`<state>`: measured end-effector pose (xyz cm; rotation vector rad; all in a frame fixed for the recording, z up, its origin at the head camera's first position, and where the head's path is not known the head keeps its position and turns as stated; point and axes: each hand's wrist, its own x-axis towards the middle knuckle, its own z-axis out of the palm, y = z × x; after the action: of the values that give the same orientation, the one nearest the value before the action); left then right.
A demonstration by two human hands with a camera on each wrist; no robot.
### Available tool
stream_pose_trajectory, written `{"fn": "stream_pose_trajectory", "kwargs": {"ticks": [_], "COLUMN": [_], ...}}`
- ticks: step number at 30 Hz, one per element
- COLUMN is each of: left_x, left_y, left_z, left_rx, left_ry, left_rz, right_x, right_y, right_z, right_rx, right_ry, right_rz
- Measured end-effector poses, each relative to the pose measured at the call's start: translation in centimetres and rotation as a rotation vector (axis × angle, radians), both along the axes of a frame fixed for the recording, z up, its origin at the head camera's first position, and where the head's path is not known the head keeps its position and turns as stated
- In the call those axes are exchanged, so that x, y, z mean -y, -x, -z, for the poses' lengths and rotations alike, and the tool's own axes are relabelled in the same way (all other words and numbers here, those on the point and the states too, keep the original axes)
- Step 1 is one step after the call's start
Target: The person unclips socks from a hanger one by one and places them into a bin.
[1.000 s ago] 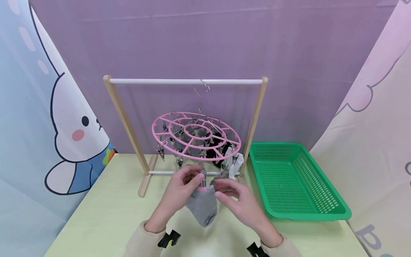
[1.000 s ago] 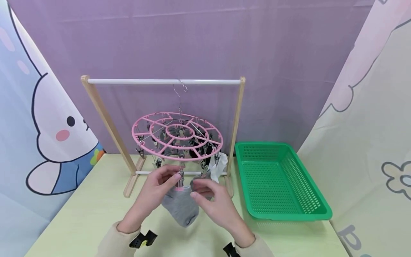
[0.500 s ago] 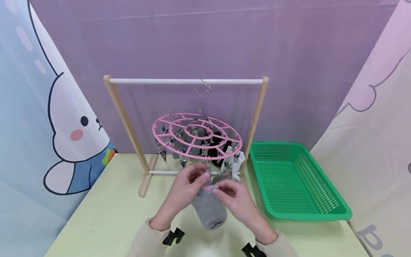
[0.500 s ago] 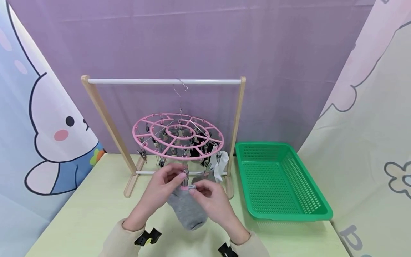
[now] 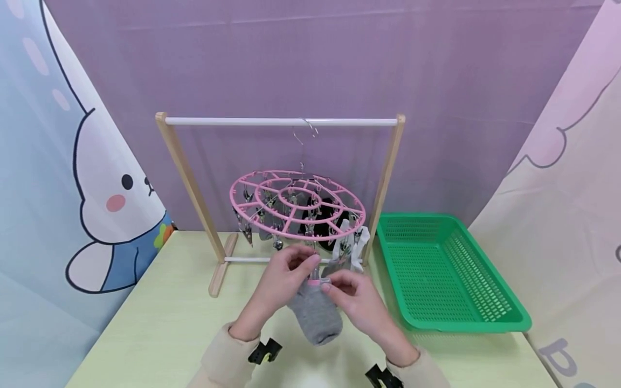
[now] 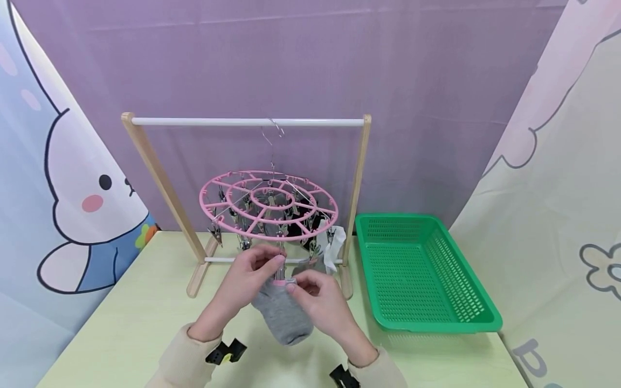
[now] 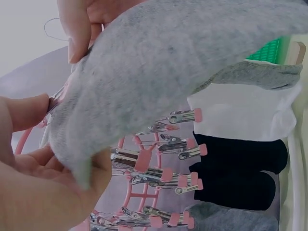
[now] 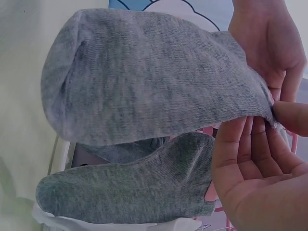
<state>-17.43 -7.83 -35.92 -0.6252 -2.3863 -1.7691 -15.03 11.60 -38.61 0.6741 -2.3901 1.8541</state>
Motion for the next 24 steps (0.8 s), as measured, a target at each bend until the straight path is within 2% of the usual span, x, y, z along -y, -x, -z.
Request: {"fn": "stream_pose_trajectory", "kwargs": {"ticks": [7,17,24], "left_x": [0.0,-0.2,-0.1], "left_y": [-0.1,-0.4,-0.5], "left_z": [0.0,0.0,0.1], "left_rx": [-0.027,-0.049,-0.086], "left_ry": [0.054,0.032,0.017], "left_rz": [0.007,-0.066,-0.073], "right_x": [-0.1,0.0,-0.4], "right_y": [0.0,0.3,0.1], "right_z": [0.2,1.0,2.0], "right_rx": [-0.016,-0.026,-0.021], "right_ry": [-0.026,-0.044,-0.105], "right_rz": [-0.005,-0.018,-0.037]}}
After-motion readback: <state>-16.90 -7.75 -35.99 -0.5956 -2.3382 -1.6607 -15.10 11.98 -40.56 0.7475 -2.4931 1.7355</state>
